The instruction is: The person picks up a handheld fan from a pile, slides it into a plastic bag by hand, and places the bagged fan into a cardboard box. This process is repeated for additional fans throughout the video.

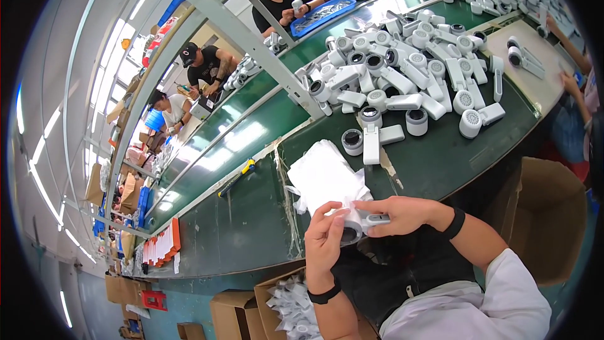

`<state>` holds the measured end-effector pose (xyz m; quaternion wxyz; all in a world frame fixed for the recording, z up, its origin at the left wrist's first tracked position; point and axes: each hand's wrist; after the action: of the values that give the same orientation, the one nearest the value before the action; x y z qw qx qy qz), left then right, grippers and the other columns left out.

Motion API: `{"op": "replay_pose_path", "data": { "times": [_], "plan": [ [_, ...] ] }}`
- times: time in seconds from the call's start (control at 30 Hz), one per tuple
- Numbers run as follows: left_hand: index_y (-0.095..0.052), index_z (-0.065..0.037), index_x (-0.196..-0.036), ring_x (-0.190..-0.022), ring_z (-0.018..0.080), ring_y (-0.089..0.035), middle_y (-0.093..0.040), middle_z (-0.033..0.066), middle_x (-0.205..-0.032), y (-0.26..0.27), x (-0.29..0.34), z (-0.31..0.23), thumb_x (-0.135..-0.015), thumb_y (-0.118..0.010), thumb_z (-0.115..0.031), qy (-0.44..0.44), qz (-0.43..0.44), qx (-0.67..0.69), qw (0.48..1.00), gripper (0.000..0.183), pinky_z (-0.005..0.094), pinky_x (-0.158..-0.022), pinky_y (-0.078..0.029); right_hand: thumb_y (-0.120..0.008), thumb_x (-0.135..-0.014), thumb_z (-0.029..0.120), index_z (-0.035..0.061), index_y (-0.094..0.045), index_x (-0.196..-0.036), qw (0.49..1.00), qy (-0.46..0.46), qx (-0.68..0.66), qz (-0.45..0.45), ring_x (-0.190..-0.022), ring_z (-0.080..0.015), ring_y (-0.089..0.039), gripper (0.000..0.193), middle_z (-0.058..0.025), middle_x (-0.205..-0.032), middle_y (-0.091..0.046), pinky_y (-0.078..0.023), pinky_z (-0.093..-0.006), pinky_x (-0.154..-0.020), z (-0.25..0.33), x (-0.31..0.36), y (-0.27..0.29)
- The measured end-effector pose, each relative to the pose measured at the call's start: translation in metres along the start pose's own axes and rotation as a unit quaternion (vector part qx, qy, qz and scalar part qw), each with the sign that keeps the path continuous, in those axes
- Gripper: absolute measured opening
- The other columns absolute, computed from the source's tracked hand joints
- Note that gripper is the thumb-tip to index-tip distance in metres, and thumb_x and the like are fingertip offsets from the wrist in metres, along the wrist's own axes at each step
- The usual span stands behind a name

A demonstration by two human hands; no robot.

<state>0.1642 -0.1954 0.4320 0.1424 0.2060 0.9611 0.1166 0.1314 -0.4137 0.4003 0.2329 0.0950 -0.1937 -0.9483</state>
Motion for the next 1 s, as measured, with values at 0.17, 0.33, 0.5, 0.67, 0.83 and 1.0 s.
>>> {"op": "replay_pose_path", "data": {
  "times": [0.17,0.33,0.5,0.67,0.83,1.0],
  "plan": [
    [-0.069,0.001,-0.105,-0.095,0.0116,-0.055,-0.058,0.0085,-0.118,-0.011,-0.001,-0.002,-0.092,-0.06,-0.008,-0.065,-0.078,-0.061,0.993,0.018,0.0249,-0.08,-0.046,-0.064,-0.09,0.021,0.011,-0.028,-0.149,0.98,-0.104,-0.16,-0.058,-0.068,-0.01,-0.056,0.07,-0.008,-0.092,-0.062,-0.049,-0.0259,-0.062,0.01,0.001,-0.013],
    [-0.059,-0.002,-0.118,-0.077,0.0089,-0.051,-0.047,0.0096,-0.128,-0.024,0.001,0.01,-0.077,-0.071,0.004,-0.115,-0.135,-0.111,0.978,0.043,0.0192,-0.063,-0.046,-0.06,-0.092,0.015,0.0064,-0.027,-0.148,0.935,-0.107,-0.303,-0.153,-0.071,-0.0086,-0.057,0.066,-0.0089,-0.098,-0.061,-0.049,-0.0237,-0.059,0.007,-0.006,-0.035],
    [-0.059,-0.001,-0.114,-0.068,0.0064,-0.048,-0.045,0.0113,-0.125,-0.041,0.003,0.002,-0.073,-0.073,0.006,-0.113,-0.228,-0.066,0.965,0.044,0.0188,-0.06,-0.045,-0.062,-0.089,0.026,0.0062,-0.032,-0.146,0.924,-0.074,-0.294,-0.233,-0.065,-0.0189,-0.063,0.068,-0.0142,-0.09,-0.066,-0.05,-0.0321,-0.057,0.0,-0.012,-0.049],
    [-0.063,0.0,-0.094,-0.058,0.0061,-0.046,-0.058,0.0069,-0.101,-0.031,0.006,0.015,-0.078,-0.071,0.003,-0.033,-0.176,-0.147,0.973,0.018,0.0178,-0.058,-0.041,-0.058,-0.087,0.03,0.0044,-0.035,-0.139,0.954,-0.126,-0.008,-0.271,-0.076,-0.0444,-0.064,0.062,-0.0265,-0.08,-0.064,-0.05,-0.0473,-0.068,0.011,-0.01,-0.044],
    [-0.063,0.0,-0.084,-0.065,0.0112,-0.054,-0.063,0.0056,-0.081,-0.047,0.015,0.005,-0.079,-0.07,0.002,-0.109,-0.092,-0.135,0.981,0.009,0.0231,-0.061,-0.044,-0.064,-0.085,0.021,0.0049,-0.03,-0.14,0.941,-0.121,-0.1,-0.3,-0.086,-0.0379,-0.066,0.067,-0.0243,-0.092,-0.065,-0.05,-0.0412,-0.077,0.002,-0.014,-0.044],
    [-0.063,0.001,-0.087,-0.072,0.0135,-0.057,-0.063,0.0099,-0.083,-0.029,0.03,0.02,-0.081,-0.067,0.003,-0.114,0.153,-0.006,0.982,0.008,0.0246,-0.064,-0.046,-0.064,-0.092,0.024,0.0052,-0.033,-0.137,0.888,-0.001,-0.258,-0.38,-0.087,-0.0222,-0.066,0.058,-0.019,-0.099,-0.065,-0.049,-0.0329,-0.078,-0.01,-0.019,-0.041]
  ]
}}
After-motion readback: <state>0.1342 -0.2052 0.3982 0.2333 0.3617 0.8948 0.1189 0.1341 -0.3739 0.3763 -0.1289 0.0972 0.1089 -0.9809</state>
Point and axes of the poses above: each hand's wrist, its own x-axis away from the middle knuckle, its own y-axis out of the back of the hand, z = x × y
